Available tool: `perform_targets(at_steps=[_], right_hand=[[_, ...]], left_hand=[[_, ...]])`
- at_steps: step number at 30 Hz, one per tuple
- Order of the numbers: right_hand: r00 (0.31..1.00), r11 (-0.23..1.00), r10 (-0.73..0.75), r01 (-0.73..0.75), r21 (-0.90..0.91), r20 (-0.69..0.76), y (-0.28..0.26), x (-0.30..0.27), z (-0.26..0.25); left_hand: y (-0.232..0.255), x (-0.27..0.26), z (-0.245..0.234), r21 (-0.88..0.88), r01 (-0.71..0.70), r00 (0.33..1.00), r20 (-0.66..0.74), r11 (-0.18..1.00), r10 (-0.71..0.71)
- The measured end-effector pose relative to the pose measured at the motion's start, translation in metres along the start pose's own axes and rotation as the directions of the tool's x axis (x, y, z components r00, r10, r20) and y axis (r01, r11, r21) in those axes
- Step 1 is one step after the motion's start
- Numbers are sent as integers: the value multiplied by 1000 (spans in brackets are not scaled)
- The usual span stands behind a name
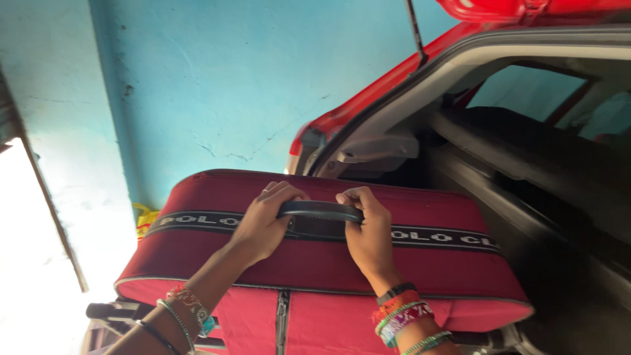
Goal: The person unloads a brown paper bag, a brown backpack, and a red suitcase from the trunk of a red car. They place each item on the ground next to the vehicle.
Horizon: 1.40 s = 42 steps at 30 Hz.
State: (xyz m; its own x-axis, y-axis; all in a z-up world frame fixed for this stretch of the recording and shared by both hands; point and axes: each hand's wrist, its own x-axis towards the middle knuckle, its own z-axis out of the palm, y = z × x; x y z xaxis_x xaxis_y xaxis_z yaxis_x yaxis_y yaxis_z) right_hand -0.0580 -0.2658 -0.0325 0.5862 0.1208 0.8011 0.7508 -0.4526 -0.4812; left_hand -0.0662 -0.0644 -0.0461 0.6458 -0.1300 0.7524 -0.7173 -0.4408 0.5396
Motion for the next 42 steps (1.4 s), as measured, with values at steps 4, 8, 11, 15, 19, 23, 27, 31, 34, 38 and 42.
perform_targets(at_steps=[4,8,11,15,19,23,27,31,34,38,42], right_hand=[[996,995,84,-86,44,30,-13,3,13],[999,999,-35,35,19,-9,-25,5,26],[997,997,-58,55,-54,-52,-29,8,35],[984,972,170,-177,-153,-55,-36,14,44],[976,958,200,-214,-189,-91,-41,19,51],[959,917,243,-276,-287,-145,-46,27,62],[915,825,367,-403,-397,-167,-50,38,80],[852,708,482,-516,-482,-203,-54,49,94],[825,651,534,-540,-534,-183,-54,56,95],[800,617,593,-523,-588,-90,-51,58,82],[819,630,570,-490,-603,-71,-48,50,70]], left_hand=[[-12,-2,-9,-157,24,999,33,987,-19],[-26,-4,-19,-123,40,999,38,992,-35],[-34,-5,-24,-126,174,983,85,977,-164],[-36,1,-28,-127,254,966,91,959,-244],[-39,3,-31,-144,267,962,100,953,-254],[-50,10,-37,-191,287,955,137,939,-264],[-71,16,-44,-190,280,955,157,941,-253],[-89,29,-50,-224,272,952,202,936,-228],[-95,39,-51,-216,363,911,286,906,-297],[-93,44,-46,-235,340,910,326,911,-256],[-84,41,-37,-206,250,946,262,946,-193]])
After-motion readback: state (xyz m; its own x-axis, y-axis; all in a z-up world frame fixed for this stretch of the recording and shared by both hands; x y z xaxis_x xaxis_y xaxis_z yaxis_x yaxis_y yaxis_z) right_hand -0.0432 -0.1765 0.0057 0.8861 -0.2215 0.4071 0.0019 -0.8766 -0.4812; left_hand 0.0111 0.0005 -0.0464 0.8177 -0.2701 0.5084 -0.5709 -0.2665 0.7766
